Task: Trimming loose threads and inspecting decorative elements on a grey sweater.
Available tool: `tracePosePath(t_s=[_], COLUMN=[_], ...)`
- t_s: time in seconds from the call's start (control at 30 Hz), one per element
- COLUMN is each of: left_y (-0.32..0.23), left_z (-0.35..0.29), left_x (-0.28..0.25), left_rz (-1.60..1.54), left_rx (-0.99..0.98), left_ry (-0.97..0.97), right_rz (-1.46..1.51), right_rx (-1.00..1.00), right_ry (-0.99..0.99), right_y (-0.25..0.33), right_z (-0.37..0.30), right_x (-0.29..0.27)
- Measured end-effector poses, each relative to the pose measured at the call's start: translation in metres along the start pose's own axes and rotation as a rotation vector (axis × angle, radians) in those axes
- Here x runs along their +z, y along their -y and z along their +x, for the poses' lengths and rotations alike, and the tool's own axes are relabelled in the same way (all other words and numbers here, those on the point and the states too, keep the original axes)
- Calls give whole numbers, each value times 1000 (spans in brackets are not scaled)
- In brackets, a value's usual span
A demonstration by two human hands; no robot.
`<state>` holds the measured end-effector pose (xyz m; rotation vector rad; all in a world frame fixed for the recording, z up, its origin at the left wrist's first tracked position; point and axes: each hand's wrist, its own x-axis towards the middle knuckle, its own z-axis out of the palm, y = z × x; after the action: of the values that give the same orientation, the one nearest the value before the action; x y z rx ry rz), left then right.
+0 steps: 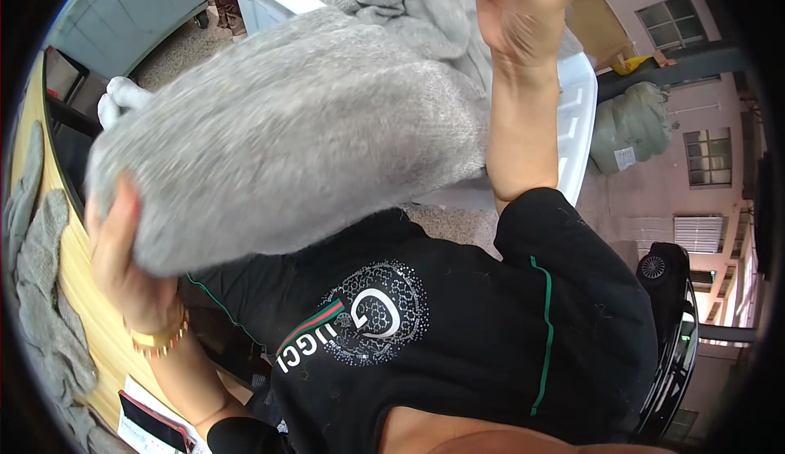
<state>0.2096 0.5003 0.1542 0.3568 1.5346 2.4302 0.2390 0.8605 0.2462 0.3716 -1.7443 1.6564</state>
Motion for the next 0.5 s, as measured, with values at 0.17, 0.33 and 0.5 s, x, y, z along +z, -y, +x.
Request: tracePosePath(t_s=[0.17, 0.33, 0.5], left_y=[-51, -63, -63], left_z=[-65, -69, -48], left_x=[-49, -59, -37], left_rz=[-576, -388, -144], left_rx=[-36, 46, 109], left_ry=[-49, -425, -682], right_rz=[-22, -215, -485], right_rx=[-12, 71, -27], right_ry=[42, 146, 206], right_y=[31, 37, -77], right_z=[-1, 1, 13], right_x=[24, 12, -102])
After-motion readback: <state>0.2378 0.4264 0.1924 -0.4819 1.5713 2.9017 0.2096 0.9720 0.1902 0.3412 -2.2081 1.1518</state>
